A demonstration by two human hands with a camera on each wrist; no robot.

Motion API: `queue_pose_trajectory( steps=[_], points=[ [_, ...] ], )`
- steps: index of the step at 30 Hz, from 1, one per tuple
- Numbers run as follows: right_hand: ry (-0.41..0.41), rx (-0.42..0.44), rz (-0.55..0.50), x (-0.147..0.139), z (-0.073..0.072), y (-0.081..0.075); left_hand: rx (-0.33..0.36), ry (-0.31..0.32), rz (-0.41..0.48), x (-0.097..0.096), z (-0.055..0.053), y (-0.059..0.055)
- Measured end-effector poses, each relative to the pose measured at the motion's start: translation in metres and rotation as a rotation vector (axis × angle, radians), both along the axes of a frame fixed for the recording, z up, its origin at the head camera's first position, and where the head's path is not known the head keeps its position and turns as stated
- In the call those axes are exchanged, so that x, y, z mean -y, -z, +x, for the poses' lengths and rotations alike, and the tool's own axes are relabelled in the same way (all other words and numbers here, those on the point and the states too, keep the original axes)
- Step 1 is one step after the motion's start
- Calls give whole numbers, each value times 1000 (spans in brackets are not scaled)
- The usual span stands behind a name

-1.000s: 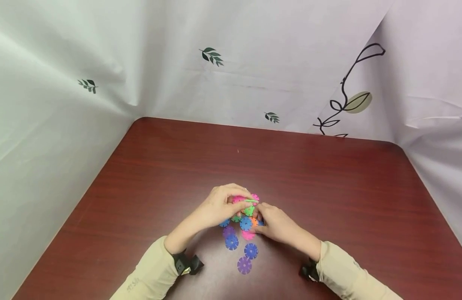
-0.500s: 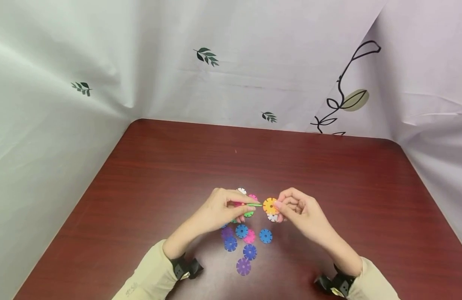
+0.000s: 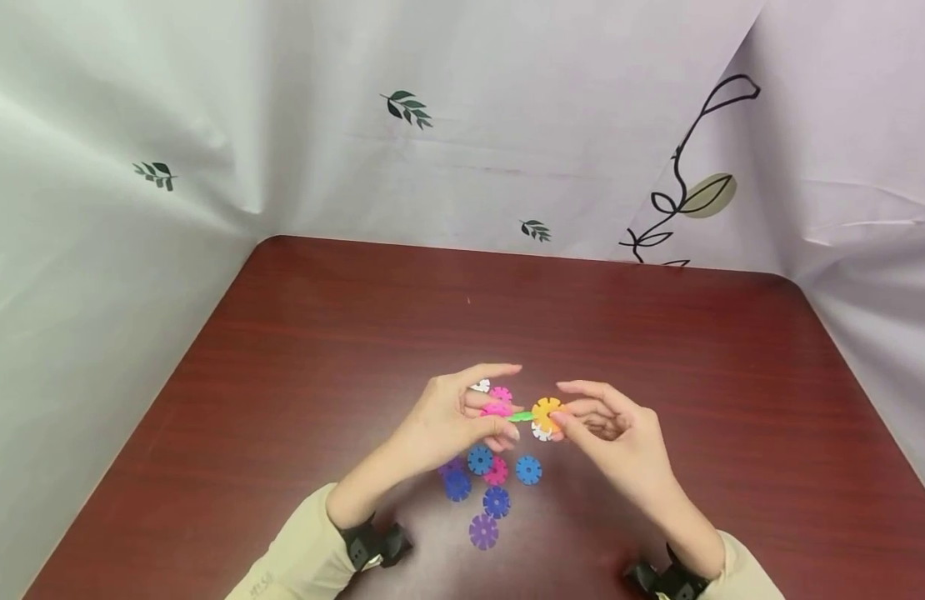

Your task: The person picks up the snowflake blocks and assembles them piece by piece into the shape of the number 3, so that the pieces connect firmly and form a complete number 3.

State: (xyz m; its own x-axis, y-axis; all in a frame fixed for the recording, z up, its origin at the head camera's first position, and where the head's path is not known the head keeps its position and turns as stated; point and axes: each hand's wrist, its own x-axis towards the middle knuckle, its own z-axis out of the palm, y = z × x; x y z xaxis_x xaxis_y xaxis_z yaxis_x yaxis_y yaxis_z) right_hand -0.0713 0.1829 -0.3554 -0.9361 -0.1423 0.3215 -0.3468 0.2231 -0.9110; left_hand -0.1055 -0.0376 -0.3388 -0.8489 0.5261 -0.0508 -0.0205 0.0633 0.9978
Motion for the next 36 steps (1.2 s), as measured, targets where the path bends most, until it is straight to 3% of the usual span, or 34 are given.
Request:
queue_pose_trajectory(
  steps=[2, 8, 10, 13, 19, 23, 26, 31, 34, 36],
  points=[
    [13, -40, -5, 2, 3, 0, 9, -6, 18, 0, 0, -1],
    [-31, -78, -105, 9, 7, 4, -105, -12, -44, -1, -2, -1],
    [-43, -77, -157, 12, 6, 4, -110, -10, -64, 0, -3, -1],
    [-25, -58, -192, 16, 4, 4, -76, 35, -32, 3, -5, -1],
    [-29, 8, -164, 20, 1, 5, 47, 228, 127, 6, -11, 0],
    [-94, 37, -173, 20, 1, 8, 108, 280, 60, 5, -14, -2],
    [-121, 96, -169, 20, -1, 7, 107, 265, -15, 4, -14, 0],
    [-142, 204, -60, 14, -8, 4, 43, 202, -38, 2, -13, 8],
    [-137, 235, 74, 6, -12, 8, 94, 160, -31, 4, -13, 11],
    [-150, 220, 250, 1, -14, 15, 152, 139, -23, 7, -13, 13]
  ],
)
